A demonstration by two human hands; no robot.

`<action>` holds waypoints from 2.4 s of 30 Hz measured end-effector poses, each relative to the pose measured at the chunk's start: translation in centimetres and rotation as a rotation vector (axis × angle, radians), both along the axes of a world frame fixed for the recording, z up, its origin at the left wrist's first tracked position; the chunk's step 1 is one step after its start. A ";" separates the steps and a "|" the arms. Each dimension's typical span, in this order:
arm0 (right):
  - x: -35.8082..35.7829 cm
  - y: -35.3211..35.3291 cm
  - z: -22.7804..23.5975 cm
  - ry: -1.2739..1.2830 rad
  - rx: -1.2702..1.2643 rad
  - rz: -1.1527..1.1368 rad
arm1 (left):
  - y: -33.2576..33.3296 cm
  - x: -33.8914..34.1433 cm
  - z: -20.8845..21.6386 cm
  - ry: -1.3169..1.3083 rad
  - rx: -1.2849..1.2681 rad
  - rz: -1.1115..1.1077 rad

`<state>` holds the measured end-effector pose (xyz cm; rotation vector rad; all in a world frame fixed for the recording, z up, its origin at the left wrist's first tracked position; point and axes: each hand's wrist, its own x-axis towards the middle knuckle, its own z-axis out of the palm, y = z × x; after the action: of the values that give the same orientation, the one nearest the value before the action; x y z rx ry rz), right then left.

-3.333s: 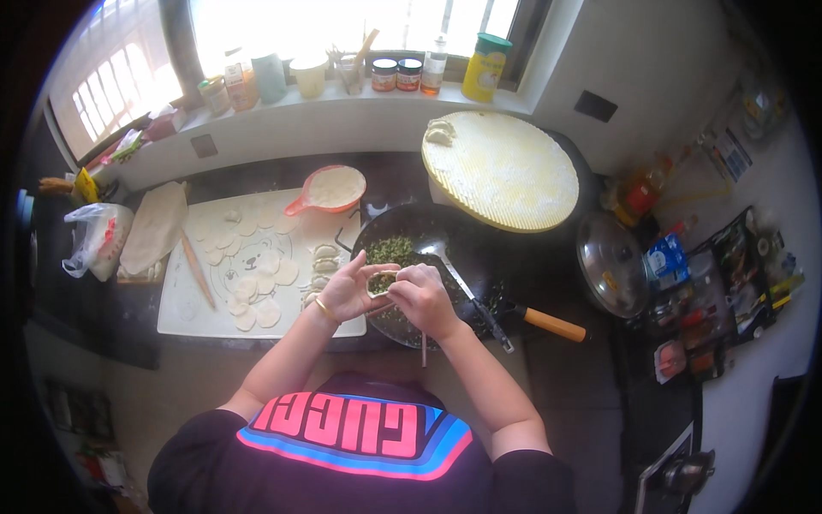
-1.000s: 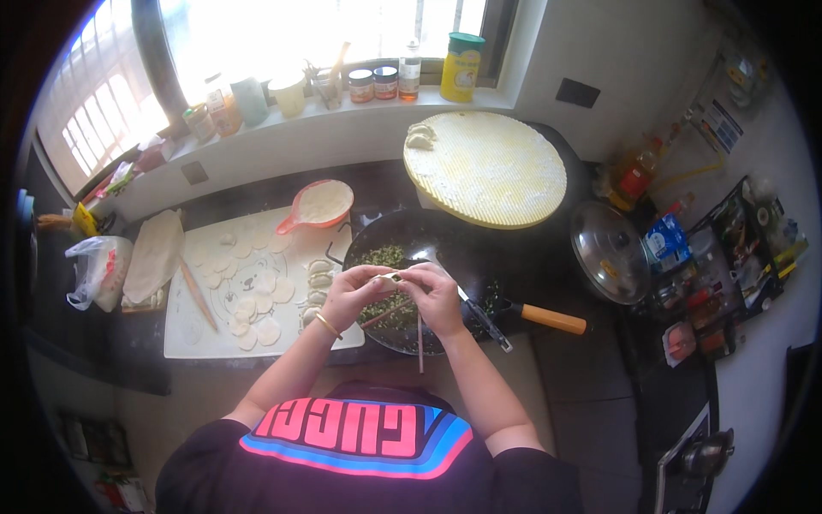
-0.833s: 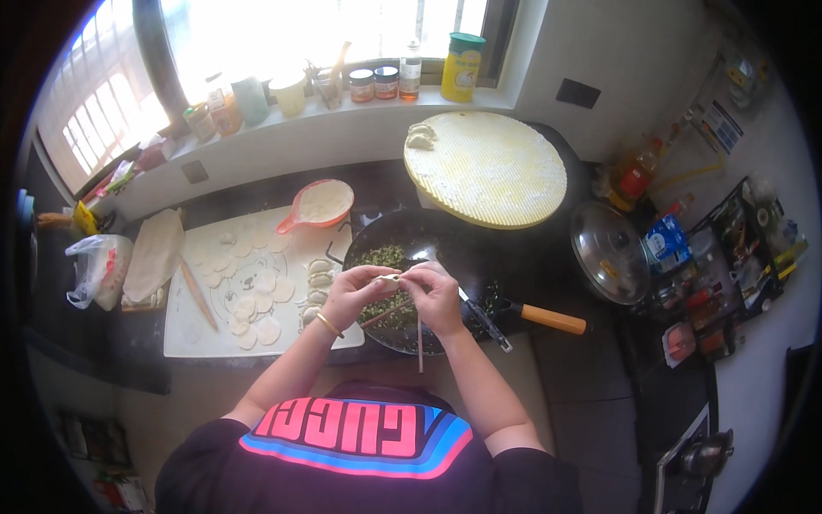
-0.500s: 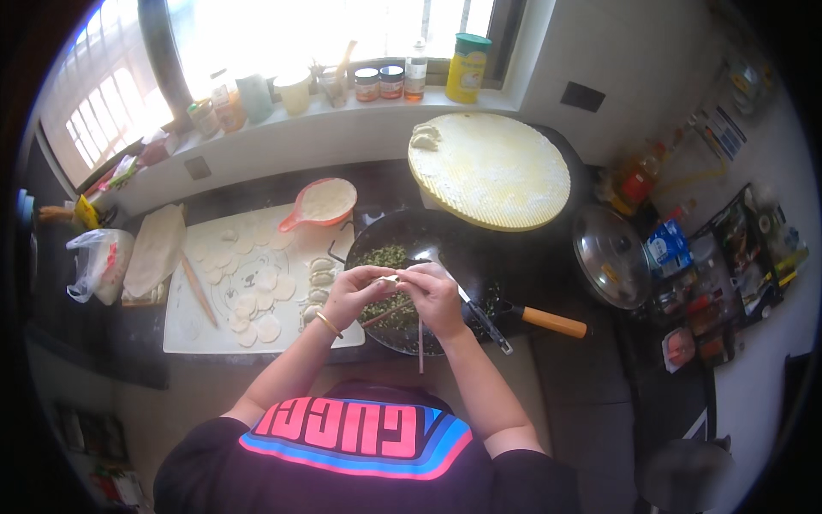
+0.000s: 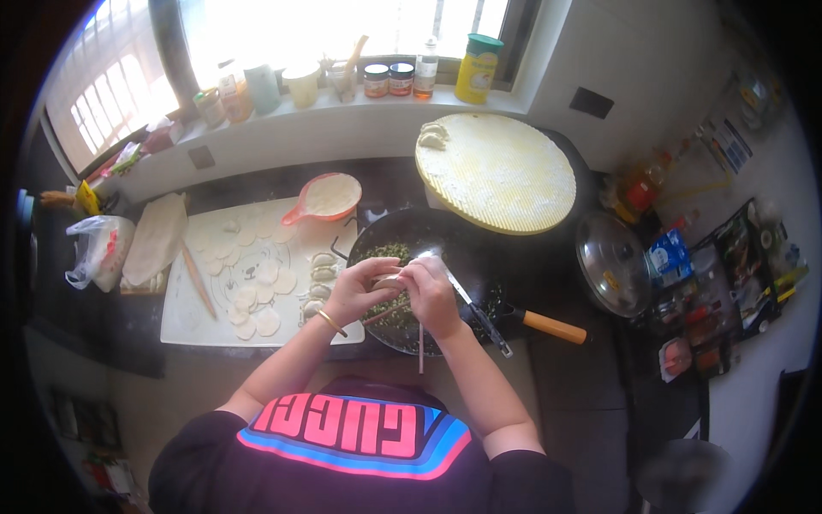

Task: The person assembles dumplings by placing a green vegetable filling onto round dough wrappers using chopsticks. They fold and pleat the edges to seal the dumplings and place the finished units in a row on a cutting board.

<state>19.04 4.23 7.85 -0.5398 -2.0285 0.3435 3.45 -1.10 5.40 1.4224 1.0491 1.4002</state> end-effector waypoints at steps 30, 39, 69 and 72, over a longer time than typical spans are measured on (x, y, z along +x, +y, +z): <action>-0.2 -0.9 2.5 -0.059 -0.009 0.088 | -0.9 0.1 1.6 0.198 0.087 0.181; -0.4 -0.8 1.3 0.003 -0.064 -0.028 | -1.0 0.5 0.2 -0.115 -0.023 -0.002; -0.7 -0.5 2.8 -0.027 -0.523 0.162 | -1.6 -0.4 -1.0 -0.097 0.018 0.011; -0.9 -0.6 2.6 -0.021 -0.526 0.219 | -1.5 -0.6 -0.8 -0.052 0.038 0.000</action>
<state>18.11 3.66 10.45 -0.6378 -2.0192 1.0238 2.85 -2.59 4.58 1.4055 0.9941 1.4572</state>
